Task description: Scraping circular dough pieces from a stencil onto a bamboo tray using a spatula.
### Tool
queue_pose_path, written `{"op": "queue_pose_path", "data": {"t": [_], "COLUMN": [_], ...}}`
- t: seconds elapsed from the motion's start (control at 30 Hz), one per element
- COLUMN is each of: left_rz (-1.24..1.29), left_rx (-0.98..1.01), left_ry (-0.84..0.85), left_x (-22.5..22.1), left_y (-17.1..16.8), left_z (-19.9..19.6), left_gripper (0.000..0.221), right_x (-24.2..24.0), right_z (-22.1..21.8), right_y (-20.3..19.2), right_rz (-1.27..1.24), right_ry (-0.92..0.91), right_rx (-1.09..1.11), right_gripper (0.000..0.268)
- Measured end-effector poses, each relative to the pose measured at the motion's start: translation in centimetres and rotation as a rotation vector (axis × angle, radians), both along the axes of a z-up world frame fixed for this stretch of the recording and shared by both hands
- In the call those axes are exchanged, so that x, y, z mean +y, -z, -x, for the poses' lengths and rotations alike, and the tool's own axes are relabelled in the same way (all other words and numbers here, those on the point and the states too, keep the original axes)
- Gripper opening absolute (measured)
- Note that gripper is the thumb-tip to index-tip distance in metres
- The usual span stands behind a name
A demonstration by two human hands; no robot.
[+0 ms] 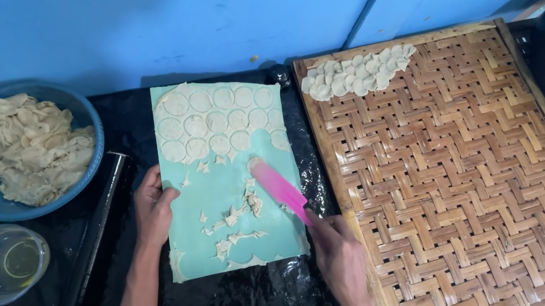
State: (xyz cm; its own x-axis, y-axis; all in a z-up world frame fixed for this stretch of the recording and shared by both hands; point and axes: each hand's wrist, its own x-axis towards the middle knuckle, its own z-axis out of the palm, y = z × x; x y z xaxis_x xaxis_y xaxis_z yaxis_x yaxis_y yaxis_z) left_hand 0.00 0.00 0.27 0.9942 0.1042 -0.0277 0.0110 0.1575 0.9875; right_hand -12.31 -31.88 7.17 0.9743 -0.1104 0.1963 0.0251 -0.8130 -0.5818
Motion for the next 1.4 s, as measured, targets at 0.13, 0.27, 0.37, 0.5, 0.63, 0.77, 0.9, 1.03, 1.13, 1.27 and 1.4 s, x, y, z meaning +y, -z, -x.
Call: {"op": "queue_pose_path", "data": {"t": [0.13,0.27,0.37,0.5,0.63,0.77,0.9,1.03,1.13,1.27,1.4], "left_rz": [0.011,-0.003,-0.006,0.020,-0.014,0.034,0.044,0.005,-0.013,0.018,0.016], "left_rx": [0.009,0.009,-0.007,0.012,-0.012,-0.004,-0.022,-0.017,-0.002,0.005,-0.020], "left_ry": [0.002,-0.003,0.001,-0.011,-0.006,0.014,0.014,0.002,-0.002,0.000,0.006], "left_x": [0.0,0.1,0.1,0.1,0.1,0.2,0.1,0.0,0.1,0.1,0.2], "left_y": [0.0,0.3,0.3,0.6,0.4,0.4,0.6,-0.2,0.6,0.2,0.6], "left_z": [0.0,0.0,0.0,-0.1,-0.1,0.0,0.0,0.1,-0.1,0.0,-0.1], "left_gripper": [0.049,0.049,0.049,0.049,0.048,0.050,0.049,0.051,0.049,0.050,0.049], "right_x": [0.1,-0.8,-1.8,-1.5,-1.4,-0.8,0.0,-0.3,-1.0,-2.7,-6.1], "right_z": [-0.1,0.0,0.4,0.7,0.3,-0.5,-1.6,-2.4,-2.2,-1.7,-2.3], "right_y": [-0.5,-1.0,-0.9,-2.7,-1.5,-0.8,-0.4,0.6,1.4,2.6,2.8], "right_rz": [-0.017,-0.013,-0.002,0.016,-0.009,-0.018,-0.003,-0.090,-0.282,-0.657,-0.609], "right_ry": [0.021,-0.021,-0.004,0.056,0.110,0.142,0.081,0.117,0.115,0.118,0.186], "right_rx": [0.004,0.113,0.132,0.137,0.122,0.179,0.140,0.251,0.312,0.448,0.326], "right_gripper": [0.032,0.031,0.029,0.032,0.032,0.032,0.031,0.033,0.035,0.038,0.040]}}
